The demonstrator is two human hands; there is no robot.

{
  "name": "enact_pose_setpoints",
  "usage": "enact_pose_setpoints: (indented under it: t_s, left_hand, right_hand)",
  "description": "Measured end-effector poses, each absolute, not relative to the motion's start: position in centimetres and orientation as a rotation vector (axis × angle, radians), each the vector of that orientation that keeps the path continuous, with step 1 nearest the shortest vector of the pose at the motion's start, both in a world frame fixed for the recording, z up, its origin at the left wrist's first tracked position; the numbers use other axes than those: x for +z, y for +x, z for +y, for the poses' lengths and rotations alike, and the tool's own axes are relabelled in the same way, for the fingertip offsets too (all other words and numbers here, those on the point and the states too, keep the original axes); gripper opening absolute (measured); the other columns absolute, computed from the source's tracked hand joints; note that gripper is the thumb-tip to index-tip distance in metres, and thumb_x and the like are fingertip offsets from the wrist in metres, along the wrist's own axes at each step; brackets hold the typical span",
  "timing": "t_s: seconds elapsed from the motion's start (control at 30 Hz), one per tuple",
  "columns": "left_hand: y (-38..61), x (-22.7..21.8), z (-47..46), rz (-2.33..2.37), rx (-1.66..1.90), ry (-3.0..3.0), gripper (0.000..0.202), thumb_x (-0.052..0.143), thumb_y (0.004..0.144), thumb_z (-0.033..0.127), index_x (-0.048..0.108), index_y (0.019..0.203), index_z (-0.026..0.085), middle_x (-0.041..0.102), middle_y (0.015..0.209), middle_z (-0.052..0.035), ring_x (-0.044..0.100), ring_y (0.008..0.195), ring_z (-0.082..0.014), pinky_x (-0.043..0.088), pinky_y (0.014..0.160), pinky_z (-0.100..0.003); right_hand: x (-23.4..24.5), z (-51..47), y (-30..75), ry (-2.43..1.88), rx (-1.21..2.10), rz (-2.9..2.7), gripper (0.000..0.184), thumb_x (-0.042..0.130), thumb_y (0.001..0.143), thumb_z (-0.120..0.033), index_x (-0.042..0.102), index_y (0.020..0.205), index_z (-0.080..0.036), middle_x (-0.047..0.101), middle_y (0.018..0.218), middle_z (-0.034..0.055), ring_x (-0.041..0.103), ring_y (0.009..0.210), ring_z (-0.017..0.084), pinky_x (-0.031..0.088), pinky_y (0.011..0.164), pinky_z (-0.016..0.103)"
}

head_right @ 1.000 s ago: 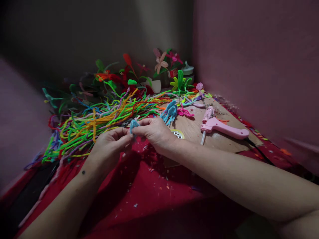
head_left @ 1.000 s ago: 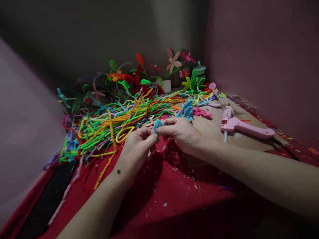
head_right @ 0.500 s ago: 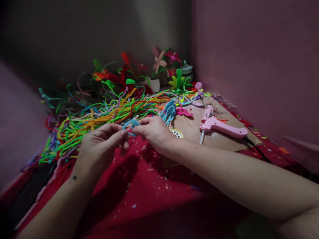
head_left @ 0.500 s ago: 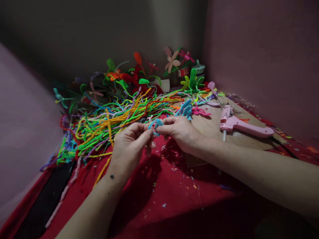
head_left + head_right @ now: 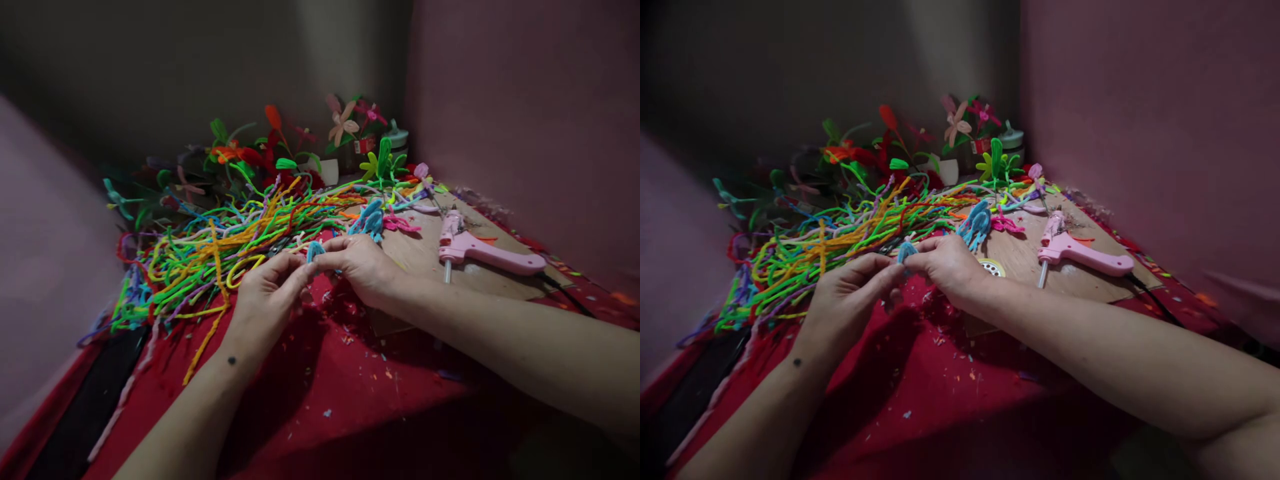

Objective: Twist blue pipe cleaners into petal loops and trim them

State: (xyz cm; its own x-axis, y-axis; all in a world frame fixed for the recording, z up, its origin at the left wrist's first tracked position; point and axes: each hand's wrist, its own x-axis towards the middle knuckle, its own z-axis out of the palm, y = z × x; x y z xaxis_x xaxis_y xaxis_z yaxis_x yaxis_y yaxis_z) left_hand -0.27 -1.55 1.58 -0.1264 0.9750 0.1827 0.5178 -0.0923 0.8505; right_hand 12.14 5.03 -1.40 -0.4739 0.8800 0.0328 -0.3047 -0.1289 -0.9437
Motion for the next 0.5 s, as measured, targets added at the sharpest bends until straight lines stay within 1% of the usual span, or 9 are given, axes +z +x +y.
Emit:
enact_pose_setpoints:
  t_s: [0.07,0.2,0.37,0.43,0.5]
  left_hand:
    - [-0.5,1.8,-1.5,1.638,1.132,1.569,0.015,0.058,0.079,0.028,0.061,0.069,0.016,0.056,0.051,0.0025,0.048,0.044,-0.008,0.037,0.045,-0.019]
    - [-1.1,1.4,-1.1,1.481,1.159,1.382,0.014,0.064,0.075,0.029,0.061,0.07,0.016,0.055,0.052,0.0037,0.046,0.044,-0.0064,0.037,0.044,-0.018]
    - [-1.5,1.0,-0.6,1.368,1.215,1.199,0.018,0.074,0.065,0.022,0.057,0.063,0.014,0.052,0.055,0.0052,0.043,0.043,-0.0031,0.035,0.041,-0.015]
    - [-1.6,1.1,-0.6,1.326,1.211,1.13,0.02,0.075,0.063,0.019,0.055,0.062,0.014,0.051,0.054,0.0058,0.043,0.042,-0.0024,0.035,0.039,-0.014]
    - [-1.6,1.1,-0.5,1.277,1.183,1.035,0.021,0.075,0.062,0.018,0.055,0.065,0.014,0.05,0.054,0.006,0.044,0.041,-0.0031,0.036,0.036,-0.014]
  right_hand:
    - [-1.4,5.0,12.2,-0.697,1.728,-1.267,0.002,0.062,0.057,-0.012,0.062,0.057,-0.014,0.052,0.051,-0.0041,0.039,0.048,0.006,0.026,0.049,0.024]
    - [-1.1,4.9,12.2,-0.736,1.792,-1.226,0.007,0.063,0.058,-0.012,0.058,0.054,-0.014,0.052,0.05,-0.0036,0.041,0.047,0.007,0.028,0.049,0.024]
    - [-0.5,4.7,12.4,-0.676,1.918,-1.177,0.014,0.072,0.056,-0.017,0.059,0.053,-0.013,0.05,0.048,-0.0046,0.04,0.046,0.006,0.03,0.049,0.024]
    - [-0.4,4.6,12.4,-0.653,1.928,-1.181,0.018,0.075,0.056,-0.021,0.058,0.052,-0.014,0.049,0.047,-0.0053,0.039,0.045,0.006,0.03,0.049,0.023]
    - [-0.4,4.6,12.4,-0.633,1.937,-1.186,0.021,0.076,0.056,-0.024,0.058,0.051,-0.014,0.047,0.046,-0.0056,0.039,0.045,0.006,0.031,0.049,0.024]
